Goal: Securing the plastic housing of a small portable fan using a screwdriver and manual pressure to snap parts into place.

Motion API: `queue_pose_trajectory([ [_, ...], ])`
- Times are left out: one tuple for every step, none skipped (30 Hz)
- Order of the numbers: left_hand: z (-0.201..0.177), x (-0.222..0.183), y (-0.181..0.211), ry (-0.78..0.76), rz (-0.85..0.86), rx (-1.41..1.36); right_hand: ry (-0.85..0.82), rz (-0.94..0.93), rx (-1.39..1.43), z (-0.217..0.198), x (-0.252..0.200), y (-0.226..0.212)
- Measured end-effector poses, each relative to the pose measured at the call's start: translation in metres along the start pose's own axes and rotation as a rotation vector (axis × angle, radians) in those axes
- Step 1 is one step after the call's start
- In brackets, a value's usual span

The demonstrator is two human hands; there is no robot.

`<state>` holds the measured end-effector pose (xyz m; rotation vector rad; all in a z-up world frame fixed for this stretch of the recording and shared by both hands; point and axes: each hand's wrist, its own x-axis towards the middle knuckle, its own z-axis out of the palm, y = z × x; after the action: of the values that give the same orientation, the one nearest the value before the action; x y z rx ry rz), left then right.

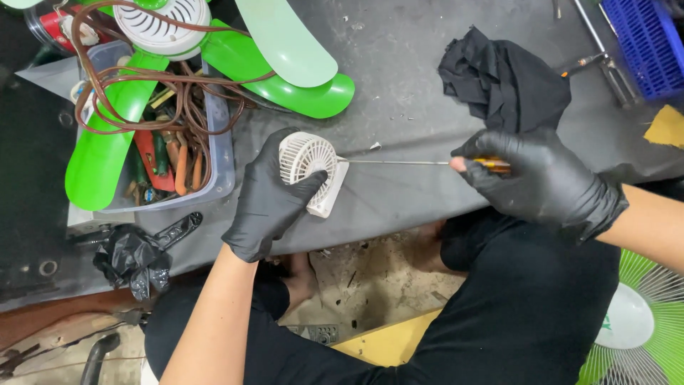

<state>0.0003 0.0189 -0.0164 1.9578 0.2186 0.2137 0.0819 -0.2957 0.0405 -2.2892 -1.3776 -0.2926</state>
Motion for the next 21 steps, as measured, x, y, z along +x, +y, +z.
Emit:
queue_pose_trajectory([
  [0.002,-0.001,0.001,0.006,-0.010,0.093,-0.033,0.478,0.182,0.001,0.003,-0.007],
  [0.002,-0.001,0.002,0.009,-0.013,0.187,-0.066,0.957,0.365,0.001,0.006,-0.015],
  [0.005,-0.006,0.007,0.005,-0.014,0.192,-0.064,0.960,0.370,0.004,0.002,-0.020],
  [0.008,-0.008,0.012,0.012,-0.055,0.212,-0.081,1.115,0.436,0.005,0.000,-0.022],
  [0.012,-0.010,0.017,0.018,-0.096,0.232,-0.099,1.270,0.503,0.006,-0.003,-0.025],
  [0.012,-0.010,0.017,0.017,-0.096,0.234,-0.098,1.272,0.504,0.005,-0.006,-0.025],
  [0.013,-0.010,0.017,0.011,-0.109,0.258,-0.100,1.250,0.571,0.003,-0.009,-0.025],
  [0.014,-0.009,0.017,0.005,-0.122,0.280,-0.102,1.228,0.635,0.001,-0.012,-0.024],
  [0.011,-0.011,0.017,0.003,-0.121,0.280,-0.101,1.231,0.635,0.000,-0.013,-0.022],
  [0.010,-0.010,0.017,0.017,-0.115,0.254,-0.130,0.916,0.376,-0.003,-0.014,-0.019],
  [0.009,-0.009,0.018,0.030,-0.108,0.228,-0.158,0.597,0.124,-0.006,-0.014,-0.015],
  [0.008,-0.009,0.020,0.034,-0.104,0.228,-0.154,0.593,0.121,-0.002,-0.020,-0.001],
  [0.006,-0.009,0.022,0.015,-0.144,0.233,-0.119,0.153,-0.121,0.002,-0.025,0.014],
  [0.005,-0.008,0.023,-0.004,-0.182,0.235,-0.077,-0.291,-0.361,0.006,-0.029,0.030],
  [0.007,-0.004,0.019,0.000,-0.176,0.233,-0.075,-0.295,-0.367,0.004,-0.024,0.024],
  [0.007,-0.006,0.015,-0.001,-0.141,0.251,-0.068,-0.130,-0.161,0.003,-0.020,0.016],
  [0.008,-0.007,0.011,-0.003,-0.106,0.269,-0.062,0.035,0.045,0.002,-0.017,0.009],
  [0.010,-0.010,0.013,-0.001,-0.109,0.270,-0.063,0.034,0.047,0.003,-0.009,0.003],
  [0.013,-0.012,0.015,-0.001,-0.094,0.299,-0.186,0.629,0.223,0.005,0.000,-0.002],
  [0.019,-0.012,0.017,-0.009,-0.068,0.323,-0.293,1.235,0.387,0.003,0.005,-0.006],
  [0.021,-0.008,0.018,-0.017,-0.059,0.318,-0.284,1.244,0.380,0.002,0.002,-0.002],
])
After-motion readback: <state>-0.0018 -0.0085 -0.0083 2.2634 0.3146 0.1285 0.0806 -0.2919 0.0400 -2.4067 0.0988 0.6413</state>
